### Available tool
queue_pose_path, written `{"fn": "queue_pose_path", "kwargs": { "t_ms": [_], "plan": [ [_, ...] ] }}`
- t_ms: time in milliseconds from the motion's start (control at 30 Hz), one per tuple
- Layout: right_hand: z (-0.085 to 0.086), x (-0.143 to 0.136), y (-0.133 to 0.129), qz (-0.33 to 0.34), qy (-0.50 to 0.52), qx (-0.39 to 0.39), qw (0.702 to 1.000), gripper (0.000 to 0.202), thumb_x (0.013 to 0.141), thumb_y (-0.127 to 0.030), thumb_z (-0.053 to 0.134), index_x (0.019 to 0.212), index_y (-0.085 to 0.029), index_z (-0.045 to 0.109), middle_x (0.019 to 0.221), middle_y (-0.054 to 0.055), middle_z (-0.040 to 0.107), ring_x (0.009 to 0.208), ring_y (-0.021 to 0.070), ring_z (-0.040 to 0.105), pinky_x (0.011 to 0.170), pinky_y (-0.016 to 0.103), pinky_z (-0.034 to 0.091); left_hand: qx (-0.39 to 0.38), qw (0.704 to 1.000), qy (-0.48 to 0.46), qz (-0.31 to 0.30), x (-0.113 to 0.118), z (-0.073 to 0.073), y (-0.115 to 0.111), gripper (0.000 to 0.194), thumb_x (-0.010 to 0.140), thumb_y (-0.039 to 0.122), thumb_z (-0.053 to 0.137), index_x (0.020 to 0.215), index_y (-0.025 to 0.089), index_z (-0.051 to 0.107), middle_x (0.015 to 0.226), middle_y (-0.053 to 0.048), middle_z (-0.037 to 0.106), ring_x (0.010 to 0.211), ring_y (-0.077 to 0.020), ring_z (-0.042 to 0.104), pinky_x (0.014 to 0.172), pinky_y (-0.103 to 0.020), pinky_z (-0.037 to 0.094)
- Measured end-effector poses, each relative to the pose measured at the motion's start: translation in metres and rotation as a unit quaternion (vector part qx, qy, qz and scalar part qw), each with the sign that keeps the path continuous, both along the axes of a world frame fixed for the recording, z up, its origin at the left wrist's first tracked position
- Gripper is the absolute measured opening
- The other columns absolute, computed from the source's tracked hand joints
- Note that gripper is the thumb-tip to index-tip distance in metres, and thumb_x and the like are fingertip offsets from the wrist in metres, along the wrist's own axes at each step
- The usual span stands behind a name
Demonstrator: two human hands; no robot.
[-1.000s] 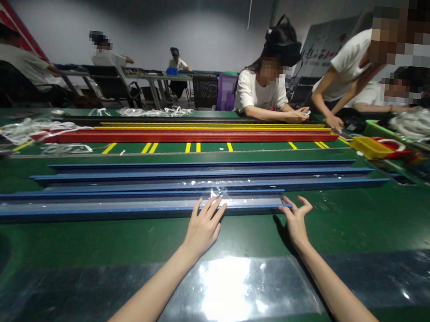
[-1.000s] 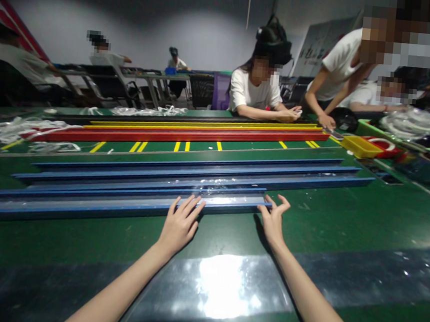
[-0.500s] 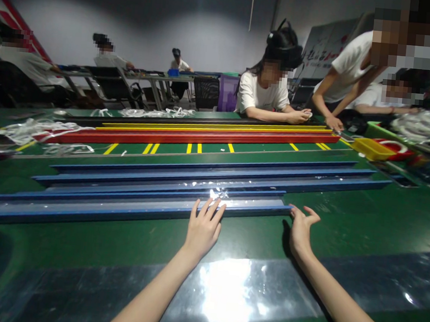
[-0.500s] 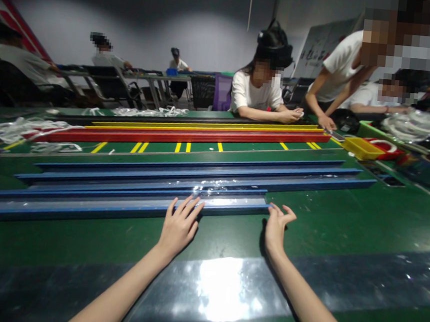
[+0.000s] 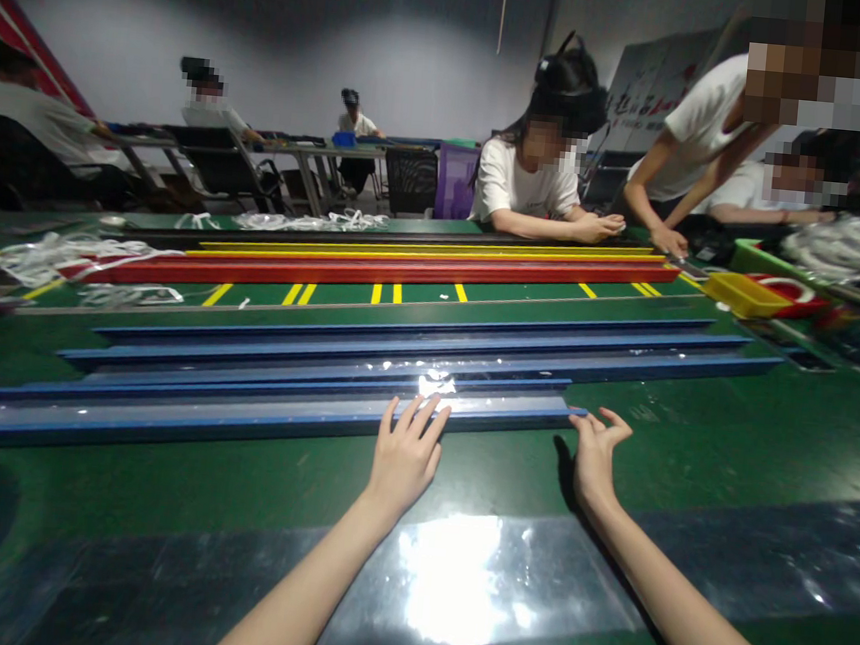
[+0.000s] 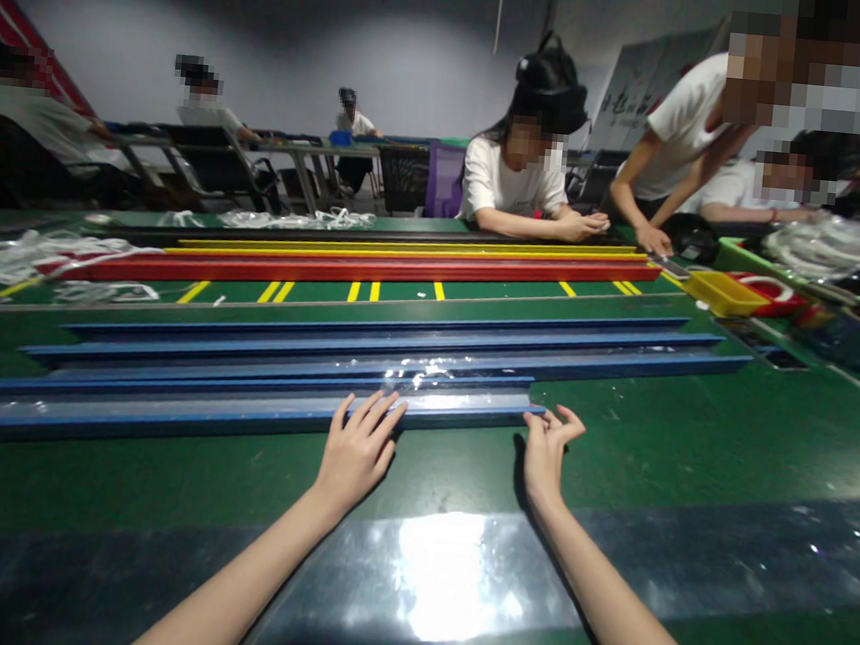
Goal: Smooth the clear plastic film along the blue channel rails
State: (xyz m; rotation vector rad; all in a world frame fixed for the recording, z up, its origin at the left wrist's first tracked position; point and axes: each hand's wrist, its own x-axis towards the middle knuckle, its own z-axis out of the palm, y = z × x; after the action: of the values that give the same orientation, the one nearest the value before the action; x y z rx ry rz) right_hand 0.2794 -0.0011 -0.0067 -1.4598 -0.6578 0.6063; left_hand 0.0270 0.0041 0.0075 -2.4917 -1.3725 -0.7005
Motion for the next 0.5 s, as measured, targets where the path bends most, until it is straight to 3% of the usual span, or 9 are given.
{"fn": "queue_pose_path", "kwargs": {
  "t_ms": [267,367,500],
  "plan": [
    [-0.008,0.006,0.004,-0.048,-0.036,0.051,0.997,0.048,0.065,-0.033,0.056,0.099,-0.028,0.024,0.109,0.001,0.043,0.104,0.0131,0.045,0.098,0.036,0.03,0.014,0.999,-0.024,0.036,0.001,0.002,-0.002,0.039,0.081,0.018,0.049,0.119,0.023,0.056,0.125,-0.004,0.057,0.119,-0.0245,0.047,0.106,-0.05,0.023],
    [-0.01,0.012,0.004,-0.038,-0.031,0.037,0.998,0.05,0.067,-0.034,0.054,0.108,-0.027,0.025,0.113,0.004,0.045,0.107,0.0146,0.046,0.099,0.037,0.03,0.027,0.997,-0.042,0.064,0.001,0.002,-0.003,0.033,0.082,0.018,0.048,0.113,0.022,0.059,0.121,-0.005,0.06,0.117,-0.0252,0.049,0.106,-0.051,0.021],
    [-0.012,0.014,0.002,-0.029,-0.078,-0.001,0.997,0.042,0.071,-0.037,0.045,0.111,-0.024,0.039,0.116,0.006,0.052,0.11,0.0184,0.046,0.099,0.04,0.028,0.036,0.994,-0.058,0.089,0.001,0.002,-0.002,0.028,0.083,0.019,0.047,0.107,0.02,0.061,0.119,-0.006,0.061,0.115,-0.0255,0.05,0.105,-0.051,0.021]
  ]
}}
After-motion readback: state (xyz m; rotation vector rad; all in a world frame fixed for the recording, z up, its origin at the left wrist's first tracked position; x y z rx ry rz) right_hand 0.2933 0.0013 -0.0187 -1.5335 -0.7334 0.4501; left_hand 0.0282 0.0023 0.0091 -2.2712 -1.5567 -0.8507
